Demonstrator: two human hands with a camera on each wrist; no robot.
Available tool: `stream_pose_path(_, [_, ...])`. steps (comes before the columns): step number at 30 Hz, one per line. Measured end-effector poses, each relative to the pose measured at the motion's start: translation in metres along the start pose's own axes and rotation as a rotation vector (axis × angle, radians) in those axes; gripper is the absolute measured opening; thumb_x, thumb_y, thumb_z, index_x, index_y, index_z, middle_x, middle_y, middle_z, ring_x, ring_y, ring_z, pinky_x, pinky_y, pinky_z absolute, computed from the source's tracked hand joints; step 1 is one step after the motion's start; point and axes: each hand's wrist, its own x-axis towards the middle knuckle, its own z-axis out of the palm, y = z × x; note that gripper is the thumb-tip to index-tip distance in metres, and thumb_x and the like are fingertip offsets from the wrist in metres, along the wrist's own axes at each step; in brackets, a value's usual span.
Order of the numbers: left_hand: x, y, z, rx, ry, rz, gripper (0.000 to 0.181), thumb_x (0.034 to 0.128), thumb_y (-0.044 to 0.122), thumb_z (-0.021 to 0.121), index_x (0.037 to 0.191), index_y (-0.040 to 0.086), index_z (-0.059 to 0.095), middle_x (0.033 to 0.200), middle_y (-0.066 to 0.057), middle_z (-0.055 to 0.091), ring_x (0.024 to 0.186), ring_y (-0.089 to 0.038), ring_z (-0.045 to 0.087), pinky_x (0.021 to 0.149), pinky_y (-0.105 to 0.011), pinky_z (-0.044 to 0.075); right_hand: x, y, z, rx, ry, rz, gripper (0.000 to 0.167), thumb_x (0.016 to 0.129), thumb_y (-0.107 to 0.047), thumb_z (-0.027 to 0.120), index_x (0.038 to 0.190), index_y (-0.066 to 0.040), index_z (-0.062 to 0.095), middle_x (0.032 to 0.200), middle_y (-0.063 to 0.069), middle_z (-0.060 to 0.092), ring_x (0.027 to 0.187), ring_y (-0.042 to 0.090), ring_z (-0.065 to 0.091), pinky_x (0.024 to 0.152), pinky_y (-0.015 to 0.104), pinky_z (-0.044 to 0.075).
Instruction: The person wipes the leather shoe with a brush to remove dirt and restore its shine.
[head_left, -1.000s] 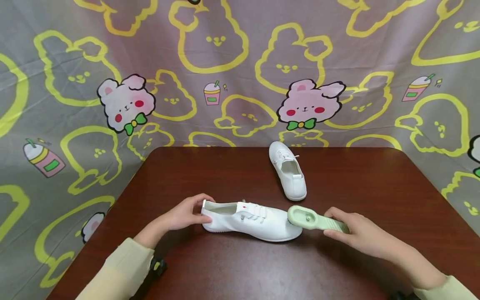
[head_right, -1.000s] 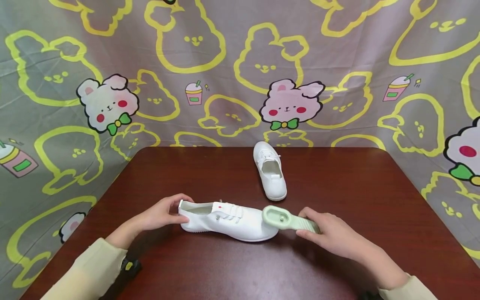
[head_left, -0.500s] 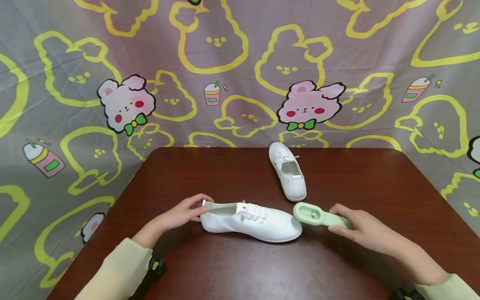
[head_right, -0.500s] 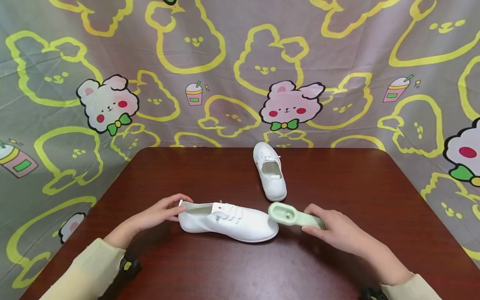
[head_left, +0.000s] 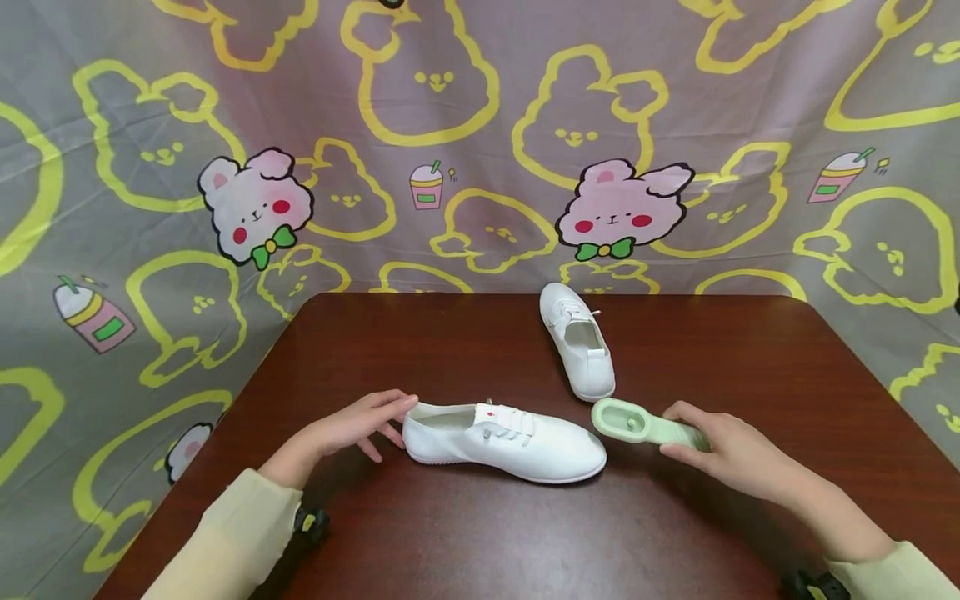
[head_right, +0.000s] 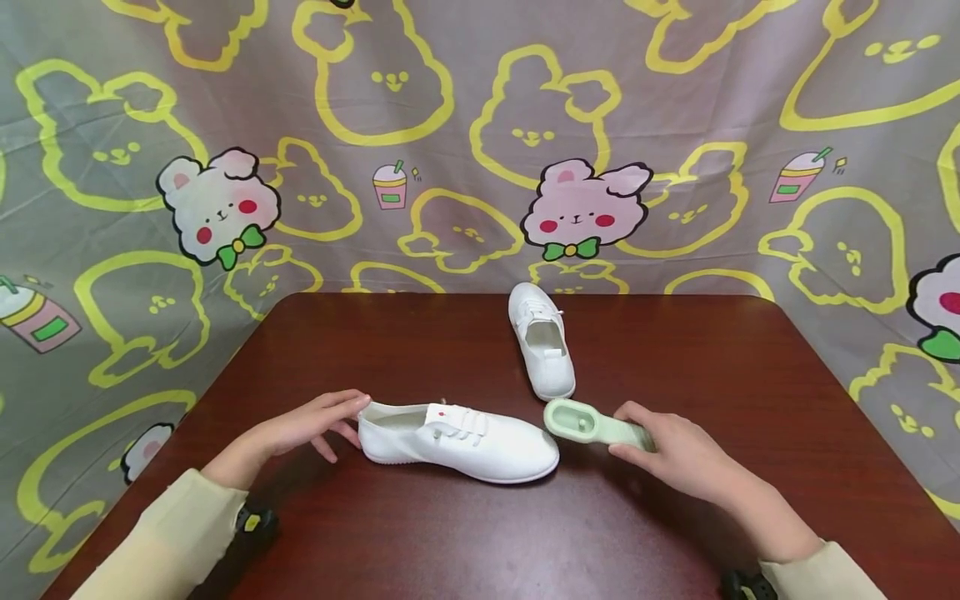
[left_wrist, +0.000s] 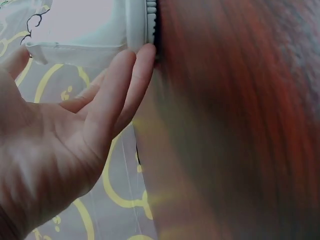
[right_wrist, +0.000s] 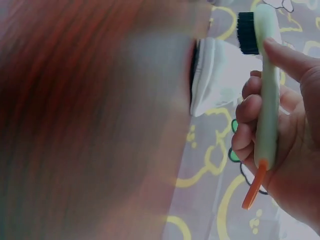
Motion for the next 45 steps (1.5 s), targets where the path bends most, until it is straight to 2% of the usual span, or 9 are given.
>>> stream_pose_path(5, [0.001, 0.0, -0.001, -0.054, 0.005, -0.04, 0.057, 0.0948, 0.05, 0.054, 0.128, 0.004, 0.046, 0.115, -0.016, 0.054, 0.09, -0.027, 0.065, 0.065, -0.045, 0.056, 0.004, -0.008, 0.0, 0.045, -0.001, -0.018, 0.022, 0.089, -0.034, 0.071, 0.105, -0.031, 0.056, 0.071, -0.019, 0.049, 0.065, 0.001, 0.046, 0.058, 0.024, 0.036])
stream_pose_path(9, [0.001, 0.001, 0.001, -0.104, -0.019, -0.057, 0.055, 0.0942, 0.047, 0.056, 0.126, 0.004, 0.044, 0.115, -0.017, 0.053, 0.092, -0.027, 0.064, 0.066, -0.045, 0.056, 0.011, -0.016, 0.007, 0.109, -0.064, -0.04, 0.019, 0.091, -0.032, 0.069, 0.106, -0.03, 0.056, 0.072, -0.018, 0.051, 0.066, 0.002, 0.048, 0.059, 0.024, 0.038])
stream_pose_path(12, [-0.001, 0.001, 0.002, -0.123, -0.017, -0.064, 0.054, 0.0942, 0.046, 0.056, 0.125, 0.005, 0.042, 0.118, -0.017, 0.051, 0.096, -0.028, 0.062, 0.067, -0.047, 0.055, 0.018, -0.018, 0.011, 0.117, -0.11, -0.006, 0.016, 0.094, -0.033, 0.066, 0.106, -0.026, 0.058, 0.072, -0.016, 0.052, 0.067, 0.003, 0.048, 0.059, 0.025, 0.039])
stream_pose_path(16, [-0.003, 0.002, 0.002, -0.114, 0.004, -0.062, 0.053, 0.0942, 0.046, 0.057, 0.124, 0.005, 0.043, 0.121, -0.015, 0.051, 0.104, -0.029, 0.059, 0.069, -0.048, 0.055, 0.024, -0.021, 0.011, 0.081, -0.088, 0.051, 0.017, 0.094, -0.037, 0.063, 0.105, -0.023, 0.059, 0.07, -0.014, 0.05, 0.066, 0.004, 0.046, 0.059, 0.025, 0.038])
stream_pose_path(23, [-0.005, 0.003, 0.002, -0.097, 0.021, -0.049, 0.05, 0.0943, 0.045, 0.058, 0.121, 0.005, 0.042, 0.123, -0.015, 0.05, 0.108, -0.032, 0.057, 0.07, -0.048, 0.055, 0.033, -0.035, 0.022, 0.263, -0.156, 0.03, 0.018, 0.099, -0.037, 0.056, 0.107, -0.022, 0.06, 0.072, -0.011, 0.05, 0.071, 0.008, 0.049, 0.062, 0.027, 0.039])
stream_pose_path(28, [-0.004, 0.002, 0.002, -0.109, 0.021, -0.032, 0.051, 0.0937, 0.045, 0.058, 0.12, 0.005, 0.041, 0.123, -0.016, 0.05, 0.105, -0.032, 0.06, 0.07, -0.047, 0.055, 0.035, -0.035, 0.025, 0.186, -0.163, 0.107, 0.027, 0.1, -0.042, 0.052, 0.107, -0.018, 0.062, 0.074, -0.009, 0.052, 0.074, 0.008, 0.049, 0.065, 0.028, 0.039])
stream_pose_path(33, [-0.004, 0.001, 0.002, -0.131, 0.01, -0.036, 0.052, 0.0943, 0.045, 0.057, 0.12, 0.005, 0.039, 0.12, -0.017, 0.051, 0.1, -0.031, 0.064, 0.069, -0.046, 0.056, 0.029, -0.03, 0.015, 0.125, -0.149, 0.178, 0.032, 0.099, -0.044, 0.052, 0.109, -0.015, 0.064, 0.083, -0.006, 0.058, 0.077, 0.011, 0.05, 0.067, 0.031, 0.04])
stream_pose_path(40, [-0.004, 0.002, 0.004, -0.182, -0.016, -0.05, 0.053, 0.0951, 0.044, 0.057, 0.122, 0.003, 0.036, 0.119, -0.018, 0.049, 0.1, -0.03, 0.06, 0.074, -0.046, 0.055, 0.014, -0.028, 0.011, 0.221, -0.171, 0.103, 0.026, 0.1, -0.041, 0.052, 0.109, -0.019, 0.063, 0.072, -0.009, 0.051, 0.071, 0.007, 0.048, 0.061, 0.027, 0.038])
stream_pose_path(45, [-0.002, 0.003, 0.005, -0.19, -0.015, -0.045, 0.055, 0.0946, 0.045, 0.058, 0.123, 0.002, 0.036, 0.117, -0.018, 0.05, 0.1, -0.03, 0.058, 0.075, -0.046, 0.055, 0.011, -0.022, 0.011, 0.122, -0.154, 0.15, 0.025, 0.099, -0.042, 0.053, 0.107, -0.019, 0.061, 0.064, -0.012, 0.042, 0.061, 0.004, 0.042, 0.058, 0.026, 0.036])
